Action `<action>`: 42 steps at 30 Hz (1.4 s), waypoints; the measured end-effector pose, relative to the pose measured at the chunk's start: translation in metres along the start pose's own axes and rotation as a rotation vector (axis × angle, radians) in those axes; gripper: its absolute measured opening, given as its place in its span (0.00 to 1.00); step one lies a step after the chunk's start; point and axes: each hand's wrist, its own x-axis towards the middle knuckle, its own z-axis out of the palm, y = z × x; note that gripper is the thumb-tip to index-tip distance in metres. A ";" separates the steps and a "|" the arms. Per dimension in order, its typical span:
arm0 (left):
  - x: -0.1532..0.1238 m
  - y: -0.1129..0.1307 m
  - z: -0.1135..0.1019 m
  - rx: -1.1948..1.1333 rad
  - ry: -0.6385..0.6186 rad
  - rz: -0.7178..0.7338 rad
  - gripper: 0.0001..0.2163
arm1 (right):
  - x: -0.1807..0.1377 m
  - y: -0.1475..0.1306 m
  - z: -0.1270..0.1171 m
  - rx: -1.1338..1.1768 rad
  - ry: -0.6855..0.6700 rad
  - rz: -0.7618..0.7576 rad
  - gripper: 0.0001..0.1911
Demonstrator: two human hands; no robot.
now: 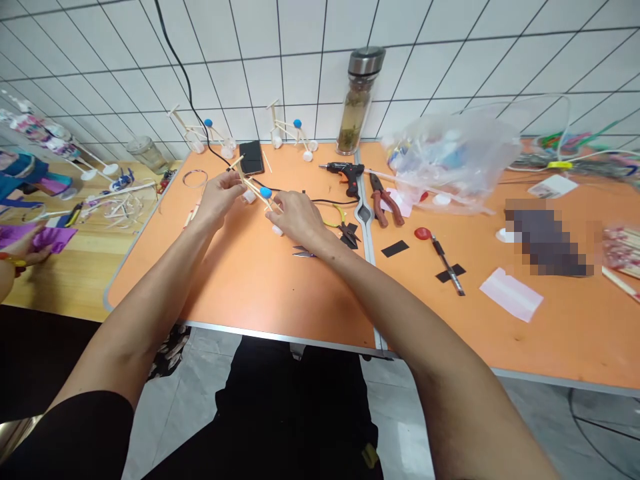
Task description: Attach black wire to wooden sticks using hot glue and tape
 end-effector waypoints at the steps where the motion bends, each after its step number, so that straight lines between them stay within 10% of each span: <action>1: 0.001 0.000 0.002 -0.012 -0.032 0.003 0.07 | 0.000 0.000 0.001 0.004 0.004 -0.003 0.07; 20: 0.012 0.040 0.007 0.037 0.037 -0.037 0.06 | 0.013 0.000 -0.023 0.038 0.097 -0.035 0.12; 29: 0.072 0.063 0.030 0.204 -0.002 0.008 0.07 | 0.068 0.034 -0.056 0.021 0.172 -0.053 0.05; 42: 0.140 0.041 0.073 0.254 -0.039 -0.054 0.15 | 0.131 0.090 -0.048 -0.046 0.206 0.034 0.20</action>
